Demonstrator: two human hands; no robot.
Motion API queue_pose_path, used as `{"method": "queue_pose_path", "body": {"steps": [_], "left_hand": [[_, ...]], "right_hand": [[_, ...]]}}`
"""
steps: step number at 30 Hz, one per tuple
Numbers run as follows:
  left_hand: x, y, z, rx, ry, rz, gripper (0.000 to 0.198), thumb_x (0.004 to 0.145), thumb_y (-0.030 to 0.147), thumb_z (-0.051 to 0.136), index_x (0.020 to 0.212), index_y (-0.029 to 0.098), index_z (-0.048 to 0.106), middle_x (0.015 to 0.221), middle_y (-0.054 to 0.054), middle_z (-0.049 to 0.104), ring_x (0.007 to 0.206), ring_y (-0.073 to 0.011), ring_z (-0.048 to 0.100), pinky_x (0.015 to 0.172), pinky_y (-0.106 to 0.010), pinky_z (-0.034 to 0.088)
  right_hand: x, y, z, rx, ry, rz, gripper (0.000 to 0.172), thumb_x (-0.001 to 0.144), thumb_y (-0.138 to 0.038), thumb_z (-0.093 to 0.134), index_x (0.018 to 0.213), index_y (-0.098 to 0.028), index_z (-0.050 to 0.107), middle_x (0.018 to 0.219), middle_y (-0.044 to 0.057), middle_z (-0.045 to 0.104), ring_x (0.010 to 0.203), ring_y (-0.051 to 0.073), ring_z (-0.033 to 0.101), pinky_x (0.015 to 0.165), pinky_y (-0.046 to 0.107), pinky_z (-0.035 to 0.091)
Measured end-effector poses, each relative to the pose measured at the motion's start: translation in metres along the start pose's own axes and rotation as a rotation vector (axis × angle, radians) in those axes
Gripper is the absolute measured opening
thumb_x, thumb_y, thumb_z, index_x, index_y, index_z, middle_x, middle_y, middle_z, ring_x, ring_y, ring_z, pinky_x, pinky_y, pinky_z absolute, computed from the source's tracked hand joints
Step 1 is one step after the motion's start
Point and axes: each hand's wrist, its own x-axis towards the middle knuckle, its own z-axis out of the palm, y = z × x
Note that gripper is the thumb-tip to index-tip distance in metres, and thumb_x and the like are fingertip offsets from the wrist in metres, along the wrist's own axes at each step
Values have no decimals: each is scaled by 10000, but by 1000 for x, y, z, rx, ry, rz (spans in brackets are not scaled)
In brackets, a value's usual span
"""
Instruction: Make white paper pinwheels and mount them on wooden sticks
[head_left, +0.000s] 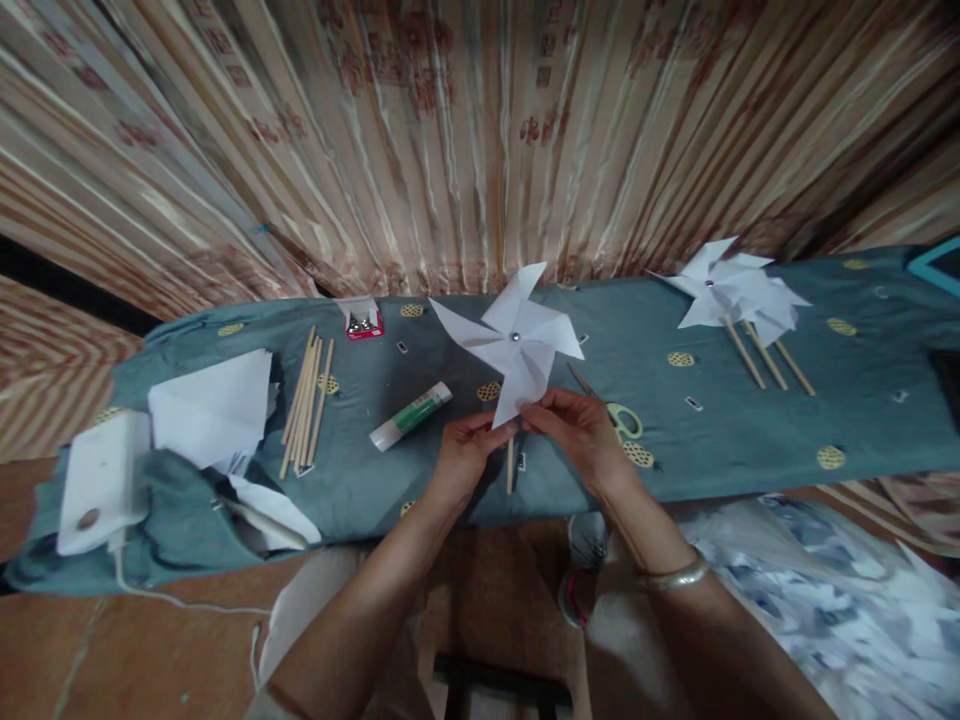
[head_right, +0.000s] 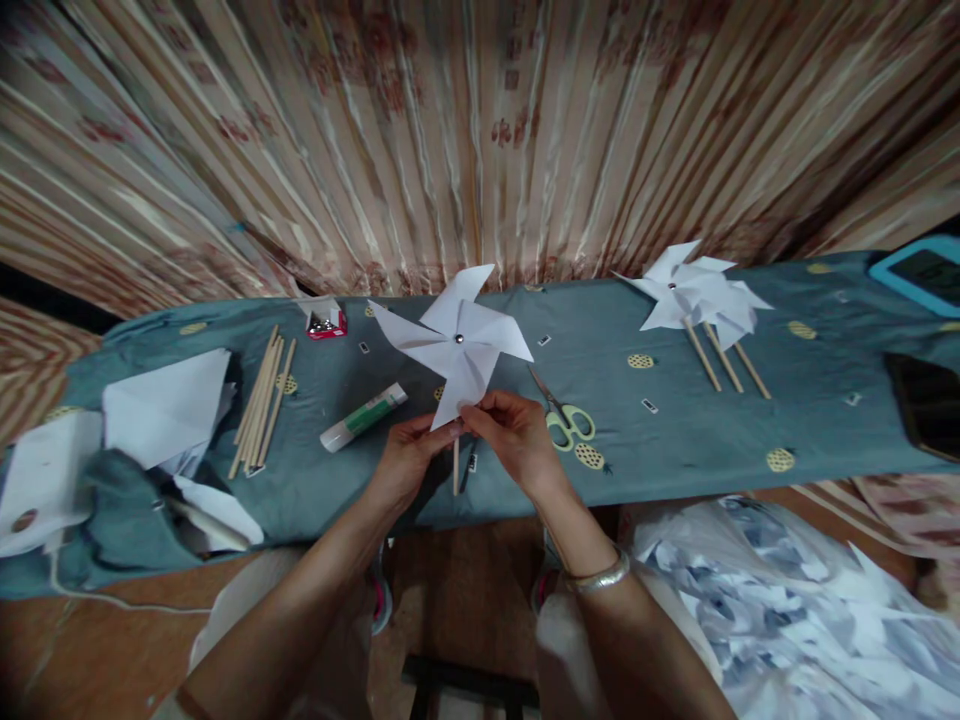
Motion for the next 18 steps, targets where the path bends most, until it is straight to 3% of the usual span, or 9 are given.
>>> {"method": "queue_pose_path", "body": {"steps": [4, 9, 13, 18], "left_hand": [[-1, 1, 2, -13, 8, 4, 260, 510, 372, 877, 632, 172, 764, 603, 2, 665, 624, -137, 538, 684, -279, 434], [0, 0, 1, -45, 10, -4, 227, 519, 338, 867, 634, 170, 767, 577, 10, 660, 578, -114, 523, 649, -259, 434], [4, 2, 0, -103, 58, -35, 261, 500, 285, 876, 727, 185, 794, 682, -17, 729, 636, -131, 590, 666, -259, 452], [5, 9, 5, -159, 65, -59, 281, 510, 296, 882, 753, 186, 797, 766, -39, 757, 684, -136, 626, 681, -256, 465]], "right_hand": [[-5, 2, 4, -90, -51, -54, 323, 683, -515, 765, 662, -204, 682, 662, 8, 702, 618, 152, 624, 603, 279, 506], [-11, -1, -1, -472, -44, -173, 303, 809, -469, 684, 673, -198, 687, 586, -15, 638, 542, 121, 536, 515, 247, 373], [-16, -6, -5, -758, -36, -226, 342, 830, -487, 665, 629, -211, 650, 547, -22, 594, 502, 118, 495, 513, 261, 317], [-23, -5, 0, -879, -161, -205, 333, 871, -404, 642, 612, -198, 602, 548, -28, 562, 498, 110, 452, 518, 263, 268]]}}
